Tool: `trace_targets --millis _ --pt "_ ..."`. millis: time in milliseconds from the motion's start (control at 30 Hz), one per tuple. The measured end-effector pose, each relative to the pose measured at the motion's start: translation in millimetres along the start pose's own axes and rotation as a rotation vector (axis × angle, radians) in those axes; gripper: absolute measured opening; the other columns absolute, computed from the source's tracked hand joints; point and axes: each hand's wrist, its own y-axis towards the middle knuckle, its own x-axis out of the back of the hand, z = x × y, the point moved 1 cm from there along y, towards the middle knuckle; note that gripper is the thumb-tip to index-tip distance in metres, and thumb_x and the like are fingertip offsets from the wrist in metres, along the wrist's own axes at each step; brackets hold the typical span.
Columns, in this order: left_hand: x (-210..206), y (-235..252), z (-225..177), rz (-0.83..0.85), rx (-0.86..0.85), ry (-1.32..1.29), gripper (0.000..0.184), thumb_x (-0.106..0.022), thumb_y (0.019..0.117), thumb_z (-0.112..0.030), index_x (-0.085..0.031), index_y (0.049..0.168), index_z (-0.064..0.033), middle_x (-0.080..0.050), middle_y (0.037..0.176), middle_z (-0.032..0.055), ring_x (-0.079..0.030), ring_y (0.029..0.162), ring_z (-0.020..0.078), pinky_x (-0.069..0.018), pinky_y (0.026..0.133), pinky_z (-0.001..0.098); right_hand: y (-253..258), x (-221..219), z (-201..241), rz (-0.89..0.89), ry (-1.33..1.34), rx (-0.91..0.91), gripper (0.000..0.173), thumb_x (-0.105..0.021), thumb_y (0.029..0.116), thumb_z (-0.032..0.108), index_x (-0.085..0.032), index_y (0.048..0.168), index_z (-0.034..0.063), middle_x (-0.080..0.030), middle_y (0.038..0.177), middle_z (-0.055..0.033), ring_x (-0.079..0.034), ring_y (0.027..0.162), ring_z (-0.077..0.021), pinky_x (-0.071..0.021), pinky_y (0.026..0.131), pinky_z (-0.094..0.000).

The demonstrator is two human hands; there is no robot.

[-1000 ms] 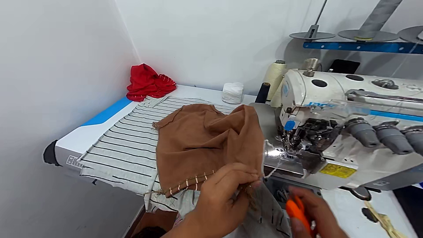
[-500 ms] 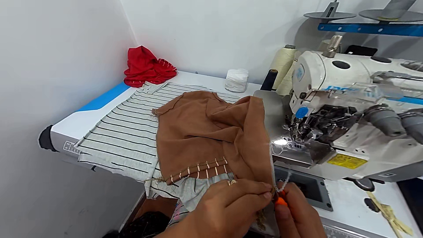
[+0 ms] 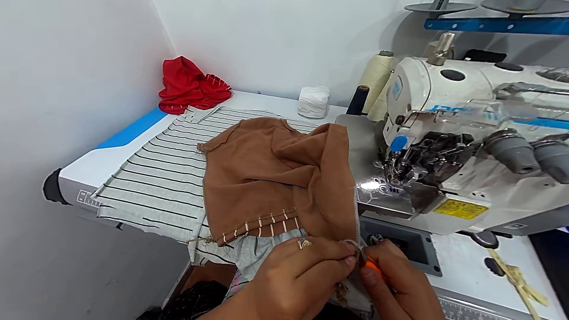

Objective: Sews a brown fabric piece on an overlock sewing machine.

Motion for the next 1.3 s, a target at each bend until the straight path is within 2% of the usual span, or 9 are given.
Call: trace_targets --millis 300,433,500,567,600,700,867,1100,1300 --pt "-4.1 -4.5 -0.8 0.05 -0.052 -0.041 0.001 -0.061 0.0995 -0.004 -0.061 0.099 -0.0041 -0.073 0.112 0.0119 -0.07 0.111 0.0171 -0.0561 0.098 0.0281 -14.8 10.5 -12.9 0.033 0.177 -0.058 0.053 -0.036 0.1068 0.055 -0.056 0.102 0.0071 -0.053 0.084 -0.002 -0.052 0.078 -0.0031 -0.043 0.072 -0.0183" --pt "-4.5 -15.8 -1.2 0.213 -0.089 -0.108 0.009 -0.047 0.1057 -0.01 -0.051 0.098 -0.0096 -0.071 0.122 0.0126 -0.064 0.126 0.0239 -0.044 0.114 0.0381 -18.2 11.3 -24.7 -0.198 0.554 -0.066 0.038 -0.04 0.1039 0.06 -0.061 0.106 0.0283 -0.059 0.087 0.0163 -0.055 0.081 0.0065 -0.0445 0.073 -0.013" --pt "-2.0 -23.4 -4.1 0.283 -0.09 -0.175 0.014 -0.046 0.1069 -0.017 -0.056 0.1 -0.0098 -0.073 0.102 0.0092 -0.071 0.106 0.0197 -0.0493 0.106 0.0337 -15.9 15.7 -27.5 -0.371 0.664 -0.078 0.033 -0.047 0.1023 0.058 -0.064 0.099 0.0298 -0.061 0.079 0.0148 -0.059 0.074 0.0005 -0.0498 0.072 -0.0189" --pt "1.2 -24.4 -7.0 0.281 -0.051 -0.247 0.019 -0.051 0.1043 -0.025 -0.061 0.104 -0.0085 -0.067 0.078 0.0059 -0.066 0.073 0.0161 -0.0534 0.073 0.0264 -12.4 22.1 -25.1 -0.442 0.587 -0.141 0.023 -0.052 0.1042 0.048 -0.059 0.096 0.0278 -0.058 0.074 0.0148 -0.058 0.069 -0.0002 -0.0517 0.07 -0.0207" --pt "3.5 -22.3 -7.7 0.239 -0.004 -0.236 0.021 -0.054 0.1034 -0.028 -0.063 0.105 -0.0086 -0.065 0.076 0.0054 -0.064 0.068 0.015 -0.0526 0.067 0.0258 -11.1 24.0 -23.3 -0.427 0.52 -0.18 0.018 -0.053 0.105 0.042 -0.056 0.098 0.0264 -0.056 0.074 0.0157 -0.057 0.069 0.0006 -0.052 0.07 -0.0206" --pt "2.5 -1.9 -1.1 0.064 0.216 0.103 0.023 -0.065 0.0994 -0.036 -0.064 0.112 -0.0164 -0.068 0.093 0.0008 -0.066 0.083 0.0088 -0.0564 0.073 0.0239 -7.5 19.3 -18.4 -0.383 0.448 -0.224 0.012 -0.055 0.1043 0.034 -0.053 0.103 0.0222 -0.053 0.075 0.0161 -0.055 0.069 0.0018 -0.0507 0.069 -0.0187" --pt "-26.4 29.5 14.2 0.111 0.371 0.406 0.05 -0.077 0.0819 -0.051 -0.07 0.12 -0.0189 -0.059 0.109 0.0094 -0.061 0.093 0.0222 -0.0526 0.074 0.0377 -4.6 10.8 -11.6 -0.336 0.459 -0.173 0.012 -0.054 0.1056 0.035 -0.054 0.104 0.0228 -0.054 0.079 0.0158 -0.054 0.072 0.0038 -0.0481 0.069 -0.0162" --pt "-39.6 27.2 22.9 0.017 0.372 0.385 0.027 -0.069 0.0791 -0.006 -0.065 0.106 -0.0052 -0.061 0.099 0.009 -0.063 0.08 0.0158 -0.0554 0.064 0.0253 -9.6 11.4 -5.5 -0.26 0.332 -0.304 0.015 -0.056 0.0971 0.009 -0.053 0.111 0.0057 -0.055 0.084 0.0101 -0.055 0.071 0.0039 -0.048 0.063 -0.0142" --pt "-12.6 13.5 28.7 -0.041 0.241 0.331 0.016 -0.067 0.0915 -0.01 -0.077 0.104 -0.0097 -0.069 0.098 0.0033 -0.066 0.092 0.0055 -0.0546 0.081 0.0148 -7.3 13.2 -5.7 -0.239 0.156 -0.216 0.022 -0.053 0.0992 0.017 -0.067 0.113 0.0072 -0.052 0.109 -0.0043 -0.053 0.09 0.0018 -0.0452 0.072 -0.0111"
